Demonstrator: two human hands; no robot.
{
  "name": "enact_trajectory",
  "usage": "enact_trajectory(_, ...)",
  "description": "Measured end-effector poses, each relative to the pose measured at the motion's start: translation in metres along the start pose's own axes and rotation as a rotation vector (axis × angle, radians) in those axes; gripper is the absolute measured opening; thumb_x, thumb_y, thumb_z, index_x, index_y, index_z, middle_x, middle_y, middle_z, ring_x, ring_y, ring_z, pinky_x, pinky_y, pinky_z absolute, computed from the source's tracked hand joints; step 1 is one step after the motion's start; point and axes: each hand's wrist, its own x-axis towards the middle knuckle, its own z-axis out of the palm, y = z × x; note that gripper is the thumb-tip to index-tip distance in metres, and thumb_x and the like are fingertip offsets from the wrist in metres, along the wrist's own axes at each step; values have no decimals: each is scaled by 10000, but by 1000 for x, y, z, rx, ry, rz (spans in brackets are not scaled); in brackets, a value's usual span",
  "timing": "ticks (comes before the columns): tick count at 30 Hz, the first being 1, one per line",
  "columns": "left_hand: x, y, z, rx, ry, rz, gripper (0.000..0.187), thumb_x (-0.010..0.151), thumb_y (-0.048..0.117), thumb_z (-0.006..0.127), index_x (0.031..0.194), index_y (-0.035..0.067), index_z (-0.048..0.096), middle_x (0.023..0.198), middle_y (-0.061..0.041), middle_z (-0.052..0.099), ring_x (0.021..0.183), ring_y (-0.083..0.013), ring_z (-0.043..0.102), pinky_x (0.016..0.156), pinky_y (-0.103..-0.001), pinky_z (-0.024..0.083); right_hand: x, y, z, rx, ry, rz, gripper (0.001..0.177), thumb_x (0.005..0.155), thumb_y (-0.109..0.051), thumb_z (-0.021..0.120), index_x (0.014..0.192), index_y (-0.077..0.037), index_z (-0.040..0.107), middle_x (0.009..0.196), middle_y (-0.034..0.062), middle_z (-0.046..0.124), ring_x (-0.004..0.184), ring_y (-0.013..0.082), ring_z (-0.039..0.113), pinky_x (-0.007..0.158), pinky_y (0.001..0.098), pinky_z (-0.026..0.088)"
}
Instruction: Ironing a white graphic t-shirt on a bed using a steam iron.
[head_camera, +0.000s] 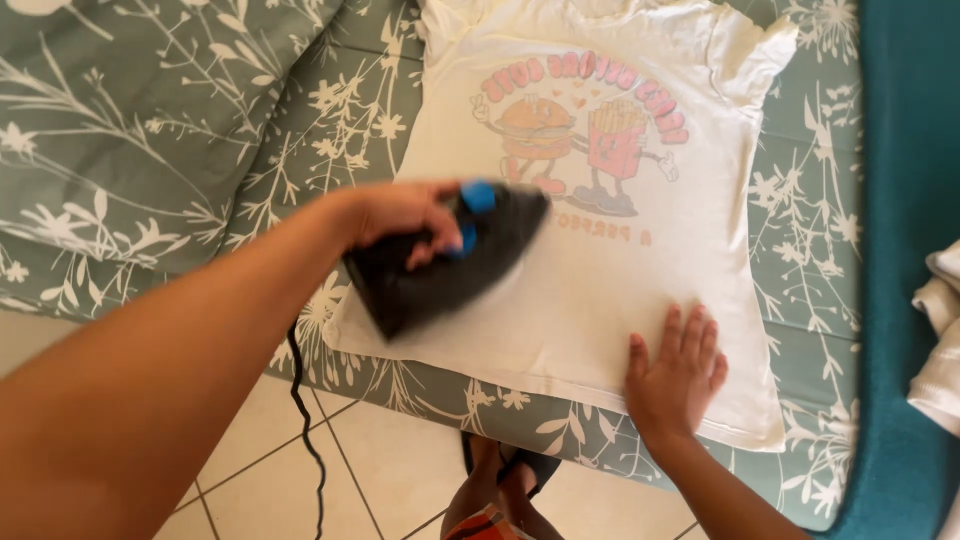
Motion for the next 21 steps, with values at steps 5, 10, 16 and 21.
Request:
enact_trajectory(5, -32, -9, 105, 18, -287, 16, 972, 714, -66, 700, 1591, 226, 401, 633, -73, 595, 430, -148, 547, 406, -294, 473, -13, 44, -4, -7, 34, 98, 709, 1022, -525, 394, 1578, -86, 373, 1685, 189, 254, 1560, 365, 182, 1211, 574, 110)
enact_trajectory(10, 30, 9, 184, -16, -419, 169, 914, 735, -59, 721, 1563, 171, 411, 633, -64, 591, 439, -150, 554, 387, -310, 457, 2, 44, -62, 131, 180, 215, 636, 1066, -361, 441, 1599, -18, 386, 1700, 214, 294, 1581, 383, 205, 1221, 605, 116)
enact_trajectory(16, 107, 48, 278, -1, -397, 213, 807, 717, 78, 749, 1471, 154, 472, 576, -91, 569, 410, -189, 544, 355, -366, 453, 56, 67, -99, 260, 384, 83, 500, 1208, -332, 447, 1538, 41, 489, 1657, 279, 390, 1550, 460, 321, 1275, 535, 220)
enact_trajectory(21, 61, 41, 295, 215, -347, 165, 773, 743, 123, 709, 1472, 245, 479, 657, -125, 638, 480, -224, 609, 419, -384, 533, 101, 87, -84, 319, 236, 358, 507, 1119, -390, 494, 1409, 16, 583, 1554, 252, 479, 1471, 431, 402, 1211, 469, 299)
